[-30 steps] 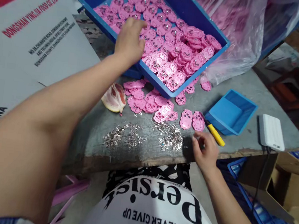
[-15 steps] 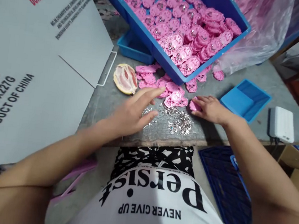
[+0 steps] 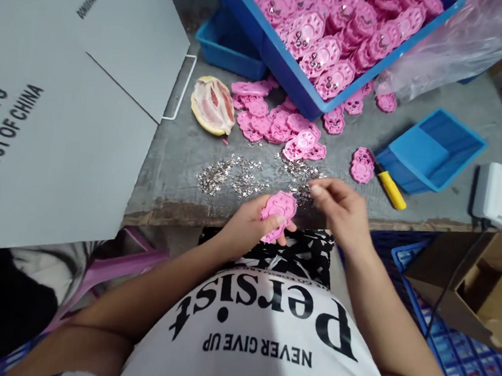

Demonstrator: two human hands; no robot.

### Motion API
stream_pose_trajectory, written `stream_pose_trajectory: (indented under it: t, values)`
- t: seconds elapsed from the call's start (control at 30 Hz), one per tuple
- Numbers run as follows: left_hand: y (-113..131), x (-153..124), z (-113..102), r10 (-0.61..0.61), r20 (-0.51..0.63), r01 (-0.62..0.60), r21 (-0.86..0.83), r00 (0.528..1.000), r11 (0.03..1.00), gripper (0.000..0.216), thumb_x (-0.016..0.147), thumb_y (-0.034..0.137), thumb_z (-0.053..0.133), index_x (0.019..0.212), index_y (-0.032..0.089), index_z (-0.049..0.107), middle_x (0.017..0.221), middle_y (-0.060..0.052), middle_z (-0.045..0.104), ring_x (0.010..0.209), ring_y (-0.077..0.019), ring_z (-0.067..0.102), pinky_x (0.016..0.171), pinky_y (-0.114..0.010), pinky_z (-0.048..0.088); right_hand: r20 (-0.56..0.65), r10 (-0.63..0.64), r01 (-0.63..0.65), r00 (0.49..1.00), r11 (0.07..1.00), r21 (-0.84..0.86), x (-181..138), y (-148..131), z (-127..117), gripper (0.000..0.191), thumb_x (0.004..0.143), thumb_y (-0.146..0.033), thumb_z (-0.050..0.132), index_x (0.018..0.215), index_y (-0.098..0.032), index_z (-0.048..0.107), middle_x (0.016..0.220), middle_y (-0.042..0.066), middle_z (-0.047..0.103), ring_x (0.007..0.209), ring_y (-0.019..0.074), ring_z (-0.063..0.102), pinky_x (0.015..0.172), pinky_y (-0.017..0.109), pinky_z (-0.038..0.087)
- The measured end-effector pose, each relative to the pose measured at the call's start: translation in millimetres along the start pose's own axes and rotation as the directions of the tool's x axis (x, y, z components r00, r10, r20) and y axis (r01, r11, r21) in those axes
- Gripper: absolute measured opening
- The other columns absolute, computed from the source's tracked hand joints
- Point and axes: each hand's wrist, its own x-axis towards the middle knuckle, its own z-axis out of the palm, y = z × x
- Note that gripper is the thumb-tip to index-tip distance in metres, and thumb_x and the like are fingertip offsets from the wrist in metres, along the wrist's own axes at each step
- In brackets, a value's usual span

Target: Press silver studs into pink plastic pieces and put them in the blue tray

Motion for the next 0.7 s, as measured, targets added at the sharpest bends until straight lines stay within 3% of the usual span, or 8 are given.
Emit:
stream_pose_trajectory:
  t: [0.07, 0.17, 0.3, 0.5, 0.7]
  values:
    - [-7.6, -1.4, -3.1, -0.014, -0.072, 0.005, -0.112, 0.997, 0.994, 0.033, 0.083, 0.035, 0.074, 0.107, 0.016, 0.061, 0.089, -0.008, 0.077, 0.059, -0.0143, 0.068, 0.058, -0.027, 0.052, -0.085, -0.023, 0.007, 0.996, 0.983, -0.186, 3.5, 20.3, -6.6, 0.015, 0.092, -0.036, 0.068, 0.087, -0.022, 0.072, 0.083, 0.003, 0.068, 0.074, 0.0187, 0.059, 0.07, 0.032, 0.046]
    - [-16.7, -3.7, -8.1, -0.025, -0.126, -0.005, -0.232, 0.992, 0.973, 0.045, 0.081, 0.041, 0.077, 0.112, 0.017, 0.056, 0.087, -0.006, 0.076, 0.063, -0.0164, 0.07, 0.059, -0.029, 0.056, 0.072, -0.117, 0.137, 0.99, 0.907, -0.399, 4.2, 36.2, -7.3, 0.01, 0.092, -0.025, 0.065, 0.085, -0.022, 0.072, 0.086, 0.006, 0.068, 0.081, 0.0221, 0.06, 0.075, 0.036, 0.046]
    - [-19.6, -8.2, -9.4, -0.044, -0.133, 0.011, -0.237, 0.99, 0.971, 0.048, 0.081, 0.046, 0.078, 0.111, 0.018, 0.053, 0.085, -0.006, 0.074, 0.062, -0.0175, 0.07, 0.052, -0.027, 0.055, 0.215, -0.171, 0.268, 0.961, 0.762, -0.589, -2.3, 31.1, 6.5, 0.011, 0.093, -0.022, 0.063, 0.089, -0.022, 0.074, 0.092, 0.009, 0.068, 0.09, 0.0268, 0.056, 0.073, 0.037, 0.043]
    - [-16.3, -10.3, -9.8, -0.035, -0.143, 0.002, -0.224, 0.989, 0.974, 0.042, 0.081, 0.045, 0.077, 0.104, 0.017, 0.055, 0.084, -0.005, 0.073, 0.058, -0.0133, 0.065, 0.05, -0.024, 0.052, 0.319, -0.236, 0.395, 0.918, 0.607, -0.689, -4.2, 24.9, 13.0, 0.017, 0.096, -0.025, 0.061, 0.084, -0.022, 0.073, 0.09, 0.009, 0.066, 0.086, 0.0251, 0.051, 0.063, 0.036, 0.034]
    - [-19.0, -5.7, -10.9, -0.033, -0.139, 0.003, -0.21, 0.99, 0.978, 0.039, 0.083, 0.043, 0.075, 0.105, 0.017, 0.055, 0.083, -0.006, 0.073, 0.058, -0.0138, 0.065, 0.05, -0.025, 0.051, 0.339, -0.225, 0.403, 0.914, 0.609, -0.683, -1.3, 25.5, 16.4, 0.023, 0.098, -0.021, 0.056, 0.08, -0.021, 0.071, 0.086, 0.009, 0.066, 0.082, 0.0236, 0.05, 0.061, 0.036, 0.031]
